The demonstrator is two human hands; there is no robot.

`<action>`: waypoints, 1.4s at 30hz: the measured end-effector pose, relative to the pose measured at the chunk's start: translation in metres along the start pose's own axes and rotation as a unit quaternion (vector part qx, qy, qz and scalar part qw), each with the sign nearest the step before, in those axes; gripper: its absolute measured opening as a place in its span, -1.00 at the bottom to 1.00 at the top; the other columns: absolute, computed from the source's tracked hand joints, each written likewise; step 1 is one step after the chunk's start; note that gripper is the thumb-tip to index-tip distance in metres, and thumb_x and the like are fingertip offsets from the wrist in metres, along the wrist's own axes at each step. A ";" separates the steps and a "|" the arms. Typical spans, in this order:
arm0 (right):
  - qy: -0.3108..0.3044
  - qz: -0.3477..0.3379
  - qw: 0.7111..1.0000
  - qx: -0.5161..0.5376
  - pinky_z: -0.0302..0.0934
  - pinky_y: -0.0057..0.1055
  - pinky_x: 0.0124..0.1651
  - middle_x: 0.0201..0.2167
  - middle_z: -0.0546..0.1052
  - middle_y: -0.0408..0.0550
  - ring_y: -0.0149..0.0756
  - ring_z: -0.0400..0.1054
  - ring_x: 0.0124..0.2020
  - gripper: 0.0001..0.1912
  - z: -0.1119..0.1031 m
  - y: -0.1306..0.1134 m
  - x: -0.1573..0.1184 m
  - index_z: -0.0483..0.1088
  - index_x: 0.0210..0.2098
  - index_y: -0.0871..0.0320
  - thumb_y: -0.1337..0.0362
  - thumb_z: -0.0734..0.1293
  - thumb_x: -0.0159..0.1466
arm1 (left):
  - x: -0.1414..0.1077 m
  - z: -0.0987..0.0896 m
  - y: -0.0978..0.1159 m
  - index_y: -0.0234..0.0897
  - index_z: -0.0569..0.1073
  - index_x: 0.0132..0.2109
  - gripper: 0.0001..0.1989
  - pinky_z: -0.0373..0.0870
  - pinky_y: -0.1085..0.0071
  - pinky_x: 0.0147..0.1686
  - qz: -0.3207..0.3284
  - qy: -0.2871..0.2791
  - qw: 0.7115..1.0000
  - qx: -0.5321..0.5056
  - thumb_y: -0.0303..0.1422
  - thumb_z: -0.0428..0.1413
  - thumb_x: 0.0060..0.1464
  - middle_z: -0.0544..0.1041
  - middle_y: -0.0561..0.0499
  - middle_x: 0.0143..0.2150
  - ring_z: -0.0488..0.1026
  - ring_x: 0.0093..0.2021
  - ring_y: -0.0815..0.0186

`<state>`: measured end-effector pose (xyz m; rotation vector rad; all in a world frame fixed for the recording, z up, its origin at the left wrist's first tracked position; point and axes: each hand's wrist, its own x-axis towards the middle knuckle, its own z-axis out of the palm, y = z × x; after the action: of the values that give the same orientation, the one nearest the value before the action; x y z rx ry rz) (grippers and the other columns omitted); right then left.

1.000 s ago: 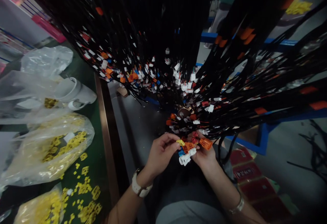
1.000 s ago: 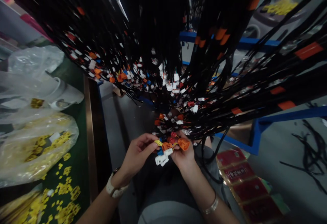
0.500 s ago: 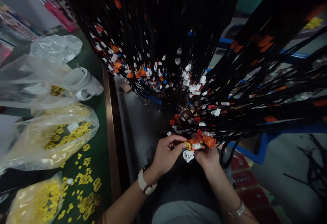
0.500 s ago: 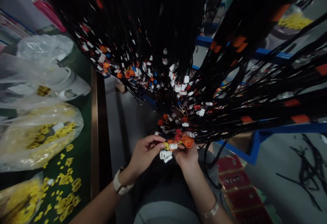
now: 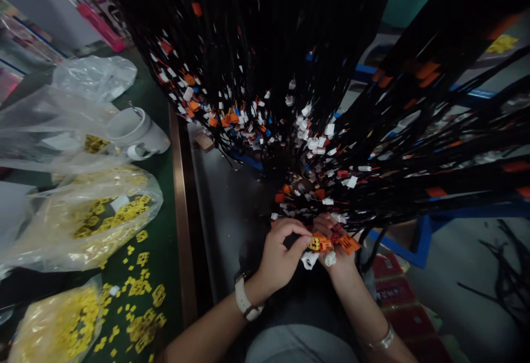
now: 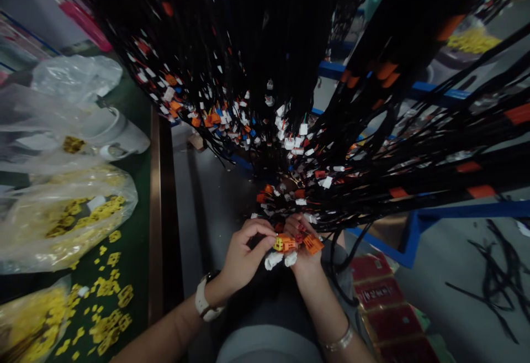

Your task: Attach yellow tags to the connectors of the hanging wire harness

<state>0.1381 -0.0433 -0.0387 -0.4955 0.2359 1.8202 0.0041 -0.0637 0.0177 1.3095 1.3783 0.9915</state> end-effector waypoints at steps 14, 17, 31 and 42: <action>0.019 -0.023 1.000 0.009 0.11 -0.65 -0.70 -0.62 0.18 -0.32 -0.58 0.04 -0.70 -0.68 0.001 0.000 0.000 0.22 -0.47 0.10 0.41 0.46 -0.05 | 0.000 0.002 -0.002 -0.27 0.52 -0.36 -0.91 0.32 0.36 -0.17 0.075 -0.012 0.997 -0.007 -0.39 0.12 0.06 0.55 -0.03 -0.34 0.43 -0.26 0.32; 0.027 -0.027 0.999 0.003 0.11 -0.62 -0.70 -0.62 0.18 -0.32 -0.57 0.04 -0.70 -0.69 0.002 0.000 -0.001 0.22 -0.47 0.10 0.40 0.46 -0.06 | 0.001 0.002 -0.002 -0.25 0.52 -0.35 -0.90 0.32 0.32 -0.16 0.105 -0.012 0.994 0.014 -0.39 0.11 0.07 0.56 -0.03 -0.35 0.43 -0.27 0.31; -0.004 -0.025 0.999 -0.034 0.09 -0.63 -0.67 -0.63 0.20 -0.32 -0.57 0.02 -0.70 -0.71 0.001 -0.002 -0.001 0.15 -0.50 0.09 0.37 0.41 0.01 | 0.003 -0.002 -0.005 -0.20 0.56 -0.32 -0.89 0.33 0.29 -0.16 0.165 -0.044 0.985 0.034 -0.31 0.23 -0.06 0.56 -0.04 -0.32 0.43 -0.26 0.29; 0.009 -0.015 1.000 -0.016 0.07 -0.62 -0.69 -0.64 0.20 -0.34 -0.58 0.03 -0.71 -0.67 -0.001 -0.002 0.000 0.17 -0.50 0.10 0.36 0.45 -0.05 | 0.003 -0.002 -0.004 -0.20 0.58 -0.32 -0.88 0.33 0.31 -0.13 0.096 -0.061 0.993 0.007 -0.32 0.24 -0.08 0.54 -0.05 -0.30 0.43 -0.24 0.29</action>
<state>0.1399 -0.0434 -0.0389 -0.5349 0.2099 1.7927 0.0014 -0.0611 0.0144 1.5102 1.1852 1.0132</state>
